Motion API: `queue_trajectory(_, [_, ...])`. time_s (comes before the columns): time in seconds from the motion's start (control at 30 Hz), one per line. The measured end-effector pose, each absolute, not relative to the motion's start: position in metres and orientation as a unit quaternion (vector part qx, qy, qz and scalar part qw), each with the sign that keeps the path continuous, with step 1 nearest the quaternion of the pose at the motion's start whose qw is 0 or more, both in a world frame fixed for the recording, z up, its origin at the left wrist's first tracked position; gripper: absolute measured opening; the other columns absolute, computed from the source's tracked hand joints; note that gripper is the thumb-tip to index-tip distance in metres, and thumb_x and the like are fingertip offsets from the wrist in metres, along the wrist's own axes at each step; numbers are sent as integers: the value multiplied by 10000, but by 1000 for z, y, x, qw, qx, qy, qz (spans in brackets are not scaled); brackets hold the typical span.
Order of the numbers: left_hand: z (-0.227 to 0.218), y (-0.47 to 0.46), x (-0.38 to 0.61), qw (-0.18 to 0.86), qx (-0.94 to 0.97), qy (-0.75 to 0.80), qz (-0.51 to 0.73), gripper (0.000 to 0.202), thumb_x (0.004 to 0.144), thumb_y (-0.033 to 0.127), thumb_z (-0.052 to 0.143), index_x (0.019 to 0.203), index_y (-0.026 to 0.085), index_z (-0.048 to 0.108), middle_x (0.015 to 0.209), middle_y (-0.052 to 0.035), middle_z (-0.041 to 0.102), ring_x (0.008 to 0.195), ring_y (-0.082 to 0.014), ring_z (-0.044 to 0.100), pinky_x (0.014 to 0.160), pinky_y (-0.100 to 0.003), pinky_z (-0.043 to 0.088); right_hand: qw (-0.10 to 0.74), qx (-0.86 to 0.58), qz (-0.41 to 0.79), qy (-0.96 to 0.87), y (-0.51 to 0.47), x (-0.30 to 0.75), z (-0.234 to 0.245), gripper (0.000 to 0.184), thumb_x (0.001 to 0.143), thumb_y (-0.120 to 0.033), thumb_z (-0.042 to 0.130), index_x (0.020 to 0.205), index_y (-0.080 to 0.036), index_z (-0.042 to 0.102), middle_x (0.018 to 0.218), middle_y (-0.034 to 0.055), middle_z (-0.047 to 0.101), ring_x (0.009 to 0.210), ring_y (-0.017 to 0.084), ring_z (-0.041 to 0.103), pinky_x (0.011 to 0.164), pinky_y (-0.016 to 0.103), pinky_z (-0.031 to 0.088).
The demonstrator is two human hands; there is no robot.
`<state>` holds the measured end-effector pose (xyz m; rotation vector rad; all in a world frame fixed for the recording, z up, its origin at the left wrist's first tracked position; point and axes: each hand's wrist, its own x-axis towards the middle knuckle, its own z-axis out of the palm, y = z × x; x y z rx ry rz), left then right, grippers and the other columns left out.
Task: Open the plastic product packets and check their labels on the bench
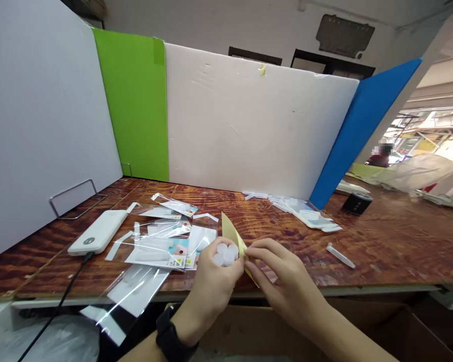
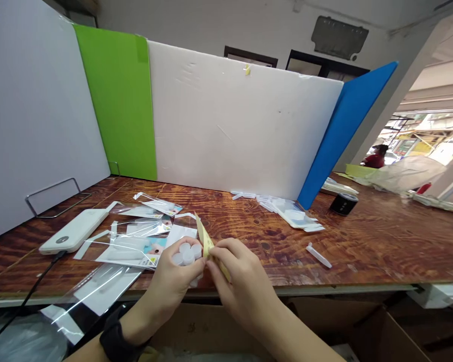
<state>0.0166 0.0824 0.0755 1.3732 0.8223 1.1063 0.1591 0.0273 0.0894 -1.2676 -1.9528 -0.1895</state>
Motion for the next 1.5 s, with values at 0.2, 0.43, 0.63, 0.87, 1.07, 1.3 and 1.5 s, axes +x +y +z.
queue_trajectory(0.2, [75,77,14,539,593,357,479,94,669,209,616,692,184,528,592,48,491,546,-106,417,493,-206,354,404,-502,-94,-759,31,146,85,151,876,-71,498,881,-161,620,848,86,641,751,196,618,655,315,532])
queue_trajectory(0.43, [74,76,17,536,581,383,478,106,663,218,612,687,185,514,572,57,478,522,-99,412,466,-198,352,400,-506,-119,-755,29,142,76,169,888,-51,461,890,-133,609,860,106,648,750,204,616,643,322,524])
queue_trajectory(0.63, [75,75,16,485,606,390,496,77,644,179,594,692,183,534,573,54,498,512,-101,445,467,-196,363,403,-529,-55,-744,32,140,82,220,876,-48,437,737,-162,565,771,67,620,664,177,596,584,290,491])
queue_trajectory(0.87, [72,71,9,416,646,381,515,47,684,172,575,712,199,549,566,53,531,497,-111,473,456,-197,387,434,-511,-78,-738,35,137,82,184,863,-49,476,820,-163,614,834,75,668,706,174,656,625,261,514])
queue_trajectory(1.07, [74,71,1,357,663,383,535,53,686,158,571,706,202,550,559,50,546,490,-119,497,456,-201,401,439,-498,-84,-743,40,126,83,197,870,-54,459,783,-167,596,791,67,655,655,165,637,583,252,496])
queue_trajectory(1.3, [69,72,-13,343,676,397,518,66,686,140,559,708,201,545,587,47,550,521,-122,491,486,-209,403,435,-513,-49,-738,42,112,77,207,856,-44,425,746,-180,536,783,66,622,658,178,610,579,278,487])
queue_trajectory(1.5, [72,69,-21,358,661,409,518,63,685,150,574,702,200,540,586,51,530,519,-122,475,484,-214,393,460,-492,-67,-736,42,107,75,185,871,-61,441,828,-174,581,837,79,648,712,180,645,618,275,523])
